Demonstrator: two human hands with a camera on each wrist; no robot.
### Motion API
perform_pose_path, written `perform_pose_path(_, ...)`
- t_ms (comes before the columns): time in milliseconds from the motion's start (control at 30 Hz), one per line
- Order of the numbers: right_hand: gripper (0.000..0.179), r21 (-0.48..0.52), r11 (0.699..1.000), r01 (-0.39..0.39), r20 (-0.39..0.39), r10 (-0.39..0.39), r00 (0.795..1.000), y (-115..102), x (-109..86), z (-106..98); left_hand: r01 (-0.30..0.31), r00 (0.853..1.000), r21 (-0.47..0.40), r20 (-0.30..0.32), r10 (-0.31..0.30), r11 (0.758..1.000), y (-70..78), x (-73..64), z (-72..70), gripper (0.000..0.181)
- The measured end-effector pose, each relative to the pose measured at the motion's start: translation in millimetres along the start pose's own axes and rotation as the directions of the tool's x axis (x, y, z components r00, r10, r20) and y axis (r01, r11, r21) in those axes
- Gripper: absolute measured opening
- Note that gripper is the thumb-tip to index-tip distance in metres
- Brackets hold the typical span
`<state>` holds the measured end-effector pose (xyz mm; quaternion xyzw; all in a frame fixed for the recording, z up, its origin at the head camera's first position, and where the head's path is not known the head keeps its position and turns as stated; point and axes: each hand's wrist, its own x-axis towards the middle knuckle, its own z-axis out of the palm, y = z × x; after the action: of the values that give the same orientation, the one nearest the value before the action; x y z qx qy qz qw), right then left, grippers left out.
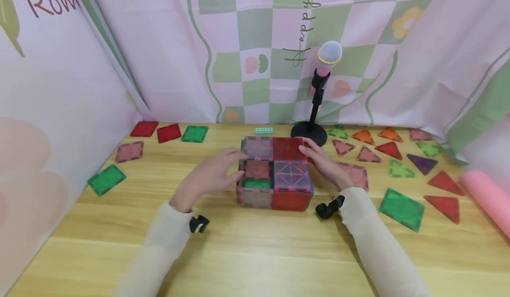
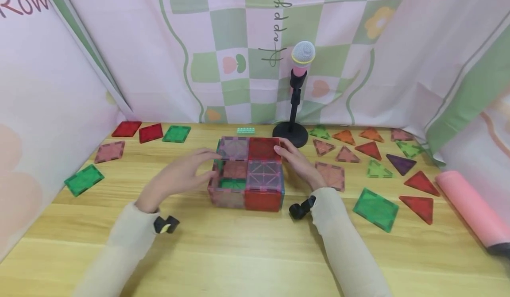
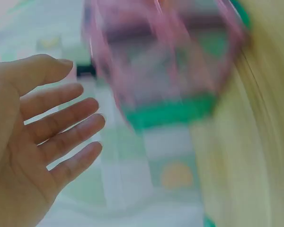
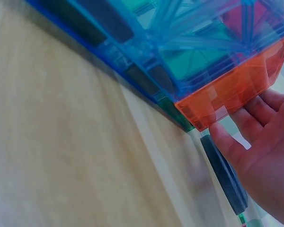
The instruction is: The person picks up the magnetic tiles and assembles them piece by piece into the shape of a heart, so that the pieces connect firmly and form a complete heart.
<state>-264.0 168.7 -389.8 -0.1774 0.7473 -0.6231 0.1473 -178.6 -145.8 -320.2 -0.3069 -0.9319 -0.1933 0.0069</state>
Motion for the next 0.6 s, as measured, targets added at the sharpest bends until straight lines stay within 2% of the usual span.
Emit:
perform_pose_path(100,0.057,-0.007,1.0,-0.021,-0.004,0.021,1.0,0,-1.0,-2,0.1,0.995,0.001,-0.02,-0.1,0.995,-27.1,-19.2,-8.9,0.047)
perform_pose_path(233,0.06,-0.016,0.999,-0.042,-0.003,0.042,0.999,1,-1.6,-3,0.199,0.979,0.01,-0.045,-0.199,0.98,-70.1,-48.9,-18.8,0.05)
perform_pose_path(400,0.057,-0.011,0.999,-0.034,0.006,0.034,0.999,1,-0.9,-2,0.323,0.945,-0.015,-0.054,-0.323,0.946,-118.9,-92.8,-34.2,0.055)
perform_pose_path(467,0.056,-0.007,1.0,-0.025,0.008,0.025,1.0,0,-0.7,-1,0.352,0.933,-0.004,-0.073,-0.352,0.936,-136.5,-109.4,-40.4,0.057)
perform_pose_path(533,0.055,0.001,1.0,-0.021,0.006,0.021,1.0,0,-0.6,0,0.36,0.928,0.012,-0.107,-0.357,0.933,-154.2,-124.4,-45.3,0.061)
perform_pose_path(600,0.056,0.004,1.0,-0.019,0.008,0.019,1.0,0,-0.6,0,0.395,0.914,0.027,-0.118,-0.389,0.918,-171.0,-138.5,-48.9,0.066)
